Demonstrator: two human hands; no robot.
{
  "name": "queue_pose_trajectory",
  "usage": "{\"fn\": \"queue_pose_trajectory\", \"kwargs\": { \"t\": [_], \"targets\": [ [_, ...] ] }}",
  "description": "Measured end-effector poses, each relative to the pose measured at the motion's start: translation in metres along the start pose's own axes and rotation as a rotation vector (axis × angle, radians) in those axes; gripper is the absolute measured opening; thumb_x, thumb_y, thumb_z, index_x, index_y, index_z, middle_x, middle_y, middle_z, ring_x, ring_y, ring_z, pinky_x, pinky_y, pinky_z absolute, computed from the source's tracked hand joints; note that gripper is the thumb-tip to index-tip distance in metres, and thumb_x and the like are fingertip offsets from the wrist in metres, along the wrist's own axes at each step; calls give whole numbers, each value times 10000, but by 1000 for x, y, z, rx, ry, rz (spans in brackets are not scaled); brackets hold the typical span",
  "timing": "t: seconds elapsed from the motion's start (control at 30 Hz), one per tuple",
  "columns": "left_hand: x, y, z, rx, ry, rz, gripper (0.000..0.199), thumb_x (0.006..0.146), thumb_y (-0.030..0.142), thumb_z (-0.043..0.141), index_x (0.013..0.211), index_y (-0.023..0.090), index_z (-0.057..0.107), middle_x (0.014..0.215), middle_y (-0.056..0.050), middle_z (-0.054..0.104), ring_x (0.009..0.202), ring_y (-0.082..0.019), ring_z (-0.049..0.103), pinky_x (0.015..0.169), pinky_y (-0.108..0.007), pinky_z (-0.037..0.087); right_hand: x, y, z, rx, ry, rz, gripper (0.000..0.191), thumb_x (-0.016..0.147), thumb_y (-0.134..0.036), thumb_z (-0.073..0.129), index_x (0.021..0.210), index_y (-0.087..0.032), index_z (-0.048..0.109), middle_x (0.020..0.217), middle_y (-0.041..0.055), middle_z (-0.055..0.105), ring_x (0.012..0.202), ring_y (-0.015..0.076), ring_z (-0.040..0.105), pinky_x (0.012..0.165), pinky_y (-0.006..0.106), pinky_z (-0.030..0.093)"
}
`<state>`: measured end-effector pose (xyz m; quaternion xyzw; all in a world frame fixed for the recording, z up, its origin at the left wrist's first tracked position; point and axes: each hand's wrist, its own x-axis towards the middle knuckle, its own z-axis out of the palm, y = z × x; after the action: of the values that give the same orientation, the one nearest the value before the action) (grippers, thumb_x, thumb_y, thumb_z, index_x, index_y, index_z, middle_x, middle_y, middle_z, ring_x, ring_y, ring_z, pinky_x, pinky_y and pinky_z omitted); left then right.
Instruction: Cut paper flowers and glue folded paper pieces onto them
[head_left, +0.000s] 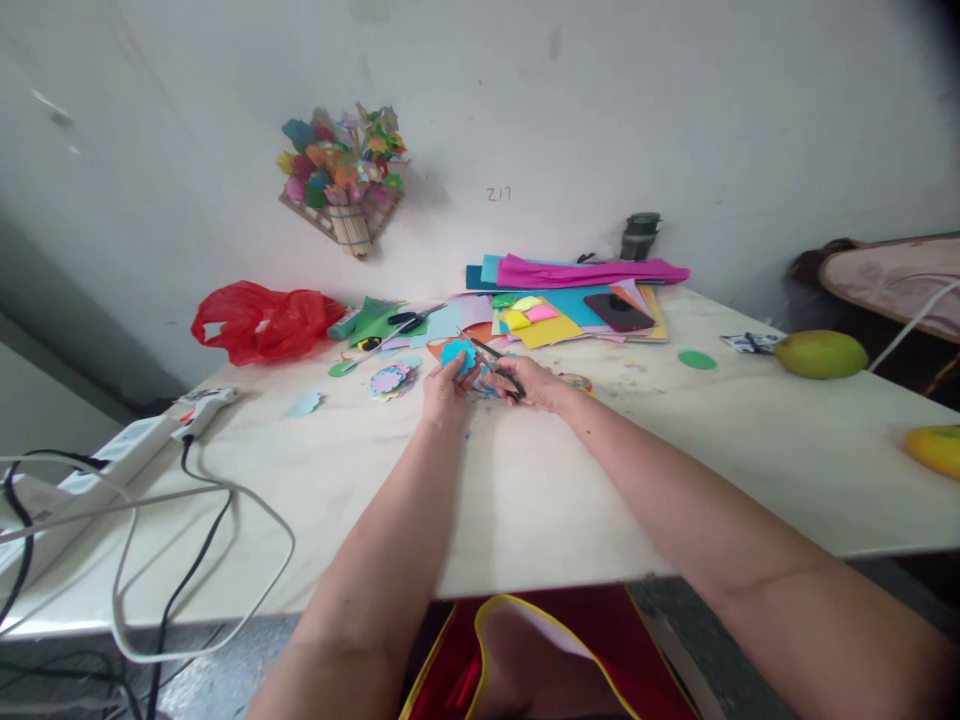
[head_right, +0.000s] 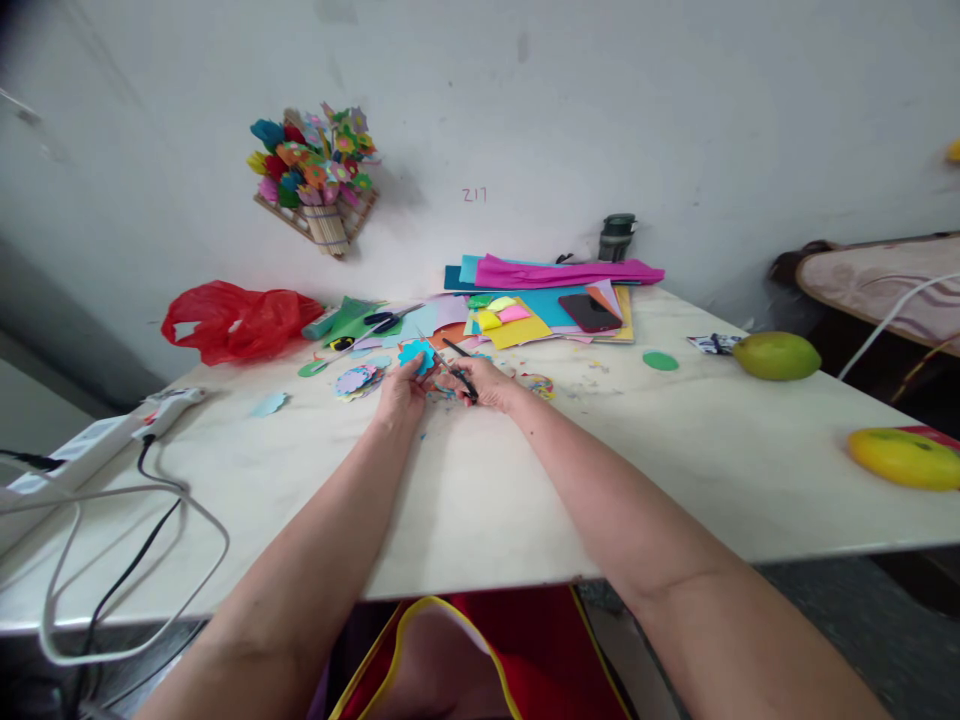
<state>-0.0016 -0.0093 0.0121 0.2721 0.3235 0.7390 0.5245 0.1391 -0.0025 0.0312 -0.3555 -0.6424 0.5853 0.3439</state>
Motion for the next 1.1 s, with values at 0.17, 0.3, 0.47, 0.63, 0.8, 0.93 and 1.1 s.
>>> {"fn": "queue_pose_trajectory", "kwargs": {
  "t": [0.17, 0.3, 0.47, 0.63, 0.8, 0.93, 1.1],
  "targets": [
    [-1, 3, -1, 42, -19, -9, 213, 607, 222, 792, 739, 139, 646, 689, -25, 685, 631, -140, 662, 710, -283, 544, -3, -3, -1, -14, -17, 13, 170, 768, -279, 653, 748, -153, 540, 429, -59, 484, 330, 56, 398, 318, 156, 321],
    [0, 5, -4, 99, -13, 4, 279, 545, 255, 834, 684, 135, 624, 609, 7, 636, 528, -105, 610, 646, -259, 528, -4, -2, -7, -36, -85, 24, 210, 757, -319, 667, 749, -155, 535, 478, -46, 519, 356, 55, 435, 301, 147, 274],
    [3, 5, -7, 130, -40, 47, 315, 502, 290, 850, 649, 139, 615, 561, 31, 599, 490, -83, 565, 591, -234, 502, -6, -1, -20, -29, -141, -17, 261, 799, -384, 618, 734, -159, 502, 520, -30, 546, 363, 53, 456, 279, 148, 221],
    [3, 6, -8, 174, -110, 64, 334, 486, 322, 859, 632, 136, 623, 536, 38, 581, 460, -69, 528, 571, -226, 501, -5, 1, -28, -37, -179, -70, 289, 818, -414, 596, 761, -143, 512, 559, -12, 589, 372, 51, 477, 282, 150, 247],
    [-3, 11, -5, 223, -155, 18, 354, 468, 335, 866, 662, 119, 663, 619, -6, 648, 528, -96, 588, 608, -239, 524, -1, 4, -35, -39, -206, -58, 320, 800, -438, 620, 820, -129, 539, 588, 6, 612, 405, 70, 527, 283, 150, 270],
    [-4, 12, -4, 204, -163, 10, 364, 437, 310, 877, 669, 113, 678, 668, -33, 681, 610, -131, 635, 694, -283, 547, 0, 5, -38, -51, -209, -61, 313, 796, -433, 628, 799, -133, 537, 595, 10, 621, 417, 76, 544, 283, 152, 286],
    [-2, 11, -4, 191, -157, 8, 353, 428, 292, 876, 665, 121, 678, 657, -29, 682, 636, -160, 656, 718, -313, 551, -2, 2, -37, -94, -188, -37, 297, 776, -406, 657, 754, -136, 534, 580, 8, 618, 414, 78, 547, 276, 154, 290]
  ]
}}
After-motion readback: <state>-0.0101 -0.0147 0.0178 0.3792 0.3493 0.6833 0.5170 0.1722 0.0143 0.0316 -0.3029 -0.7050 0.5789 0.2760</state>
